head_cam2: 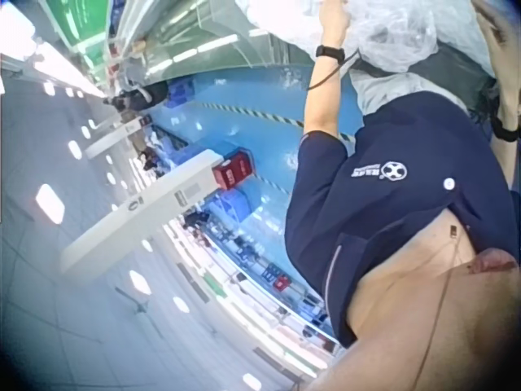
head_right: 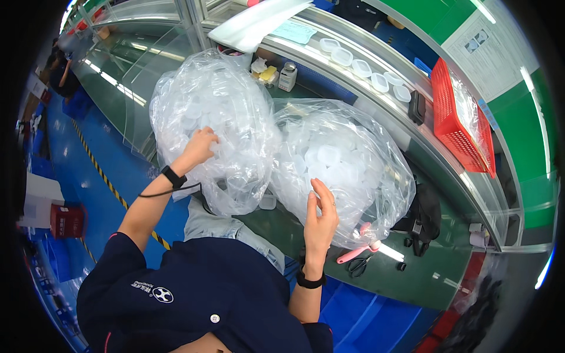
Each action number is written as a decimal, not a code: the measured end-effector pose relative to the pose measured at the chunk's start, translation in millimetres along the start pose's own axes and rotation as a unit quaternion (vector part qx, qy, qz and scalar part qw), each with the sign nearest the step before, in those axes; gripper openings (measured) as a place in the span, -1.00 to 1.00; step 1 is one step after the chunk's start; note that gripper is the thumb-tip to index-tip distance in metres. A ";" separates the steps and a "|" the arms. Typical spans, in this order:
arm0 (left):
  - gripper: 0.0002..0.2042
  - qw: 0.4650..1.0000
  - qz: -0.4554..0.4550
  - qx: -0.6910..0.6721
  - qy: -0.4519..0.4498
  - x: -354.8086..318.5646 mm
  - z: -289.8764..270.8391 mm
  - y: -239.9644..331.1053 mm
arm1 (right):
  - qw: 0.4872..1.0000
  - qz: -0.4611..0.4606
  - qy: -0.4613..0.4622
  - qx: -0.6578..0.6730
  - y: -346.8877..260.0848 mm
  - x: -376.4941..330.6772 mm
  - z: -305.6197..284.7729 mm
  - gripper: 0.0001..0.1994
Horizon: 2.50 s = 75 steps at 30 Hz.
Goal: Inspecting and sorting small plastic caps at a manufacturing workstation.
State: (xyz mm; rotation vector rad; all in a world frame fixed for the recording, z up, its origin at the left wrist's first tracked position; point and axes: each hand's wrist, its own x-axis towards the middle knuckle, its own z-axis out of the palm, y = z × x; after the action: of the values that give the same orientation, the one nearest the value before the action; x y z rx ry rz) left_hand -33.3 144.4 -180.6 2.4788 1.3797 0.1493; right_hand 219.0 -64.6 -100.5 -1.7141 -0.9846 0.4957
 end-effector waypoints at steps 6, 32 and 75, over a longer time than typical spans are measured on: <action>-0.73 0.934 0.026 -0.172 0.312 -31.3 -92.9 38.7 | 0.999 -0.042 0.016 -0.006 -29.8 -5.0 -2.4 -0.77; -0.49 0.628 -0.046 -0.775 0.057 -120.3 -144.3 131.9 | 0.840 0.097 -0.233 0.479 -109.7 -44.8 10.7 -0.64; -0.27 0.667 0.121 -0.733 0.055 -135.0 -134.4 162.9 | 0.843 0.102 -0.201 0.488 -127.7 -53.1 2.4 -0.36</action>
State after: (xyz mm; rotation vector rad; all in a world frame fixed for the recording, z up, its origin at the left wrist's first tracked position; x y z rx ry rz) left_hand -4.2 -22.0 4.5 1.1604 0.4146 1.0072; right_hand 139.1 -91.8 9.1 -0.7795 -0.6234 1.2819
